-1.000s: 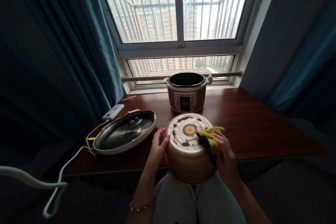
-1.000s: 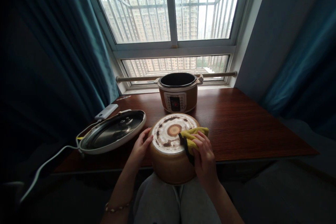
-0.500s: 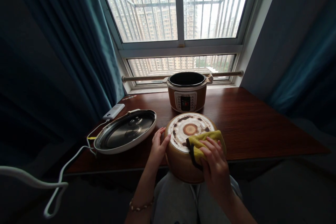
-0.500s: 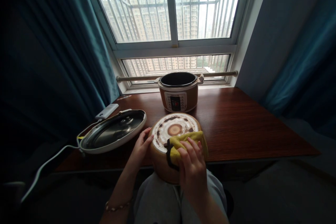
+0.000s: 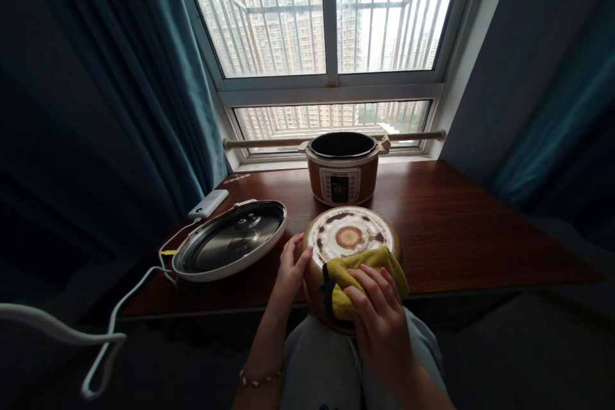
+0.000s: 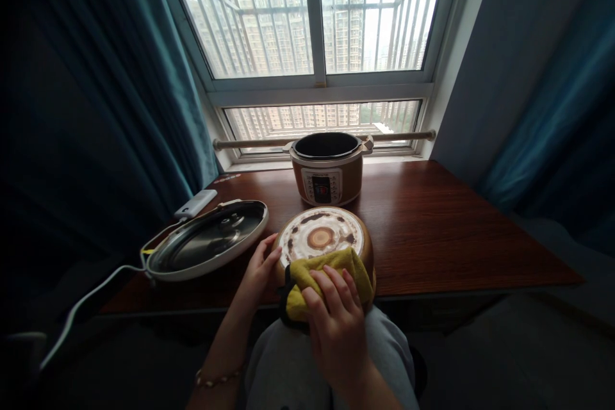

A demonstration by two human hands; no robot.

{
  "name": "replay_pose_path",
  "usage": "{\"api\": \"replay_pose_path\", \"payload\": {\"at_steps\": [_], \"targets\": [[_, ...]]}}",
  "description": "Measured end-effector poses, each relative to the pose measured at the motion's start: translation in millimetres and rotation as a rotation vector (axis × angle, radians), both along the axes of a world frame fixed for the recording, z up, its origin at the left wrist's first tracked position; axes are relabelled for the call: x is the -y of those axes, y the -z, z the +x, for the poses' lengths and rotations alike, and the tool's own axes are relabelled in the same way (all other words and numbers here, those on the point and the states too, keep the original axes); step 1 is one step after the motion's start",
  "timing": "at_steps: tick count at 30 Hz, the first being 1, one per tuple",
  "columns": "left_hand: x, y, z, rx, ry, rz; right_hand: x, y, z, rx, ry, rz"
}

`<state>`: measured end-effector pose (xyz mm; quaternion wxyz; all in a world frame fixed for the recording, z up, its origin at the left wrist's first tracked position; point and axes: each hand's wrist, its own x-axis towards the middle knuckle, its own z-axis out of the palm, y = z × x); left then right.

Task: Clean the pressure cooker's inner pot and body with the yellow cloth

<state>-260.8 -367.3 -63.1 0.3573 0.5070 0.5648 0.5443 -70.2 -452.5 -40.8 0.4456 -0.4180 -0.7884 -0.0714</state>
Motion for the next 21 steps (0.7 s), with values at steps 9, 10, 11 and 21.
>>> {"api": "replay_pose_path", "payload": {"at_steps": [9,10,11,21], "targets": [[-1.6,0.5,-1.5,-0.006,0.029,-0.007,-5.1,1.2,9.9,-0.002,-0.037,-0.006],[-1.6,0.3,-1.4,-0.008,0.028,-0.004,-8.7,2.2,15.6,-0.026,-0.037,-0.007],[-1.5,0.1,-1.2,-0.008,0.027,-0.001,-13.2,3.2,22.3,-0.063,-0.031,-0.009],[-2.2,3.4,-1.9,-0.013,0.026,0.006,-101.6,20.6,79.8,-0.755,-0.102,-0.462]]}}
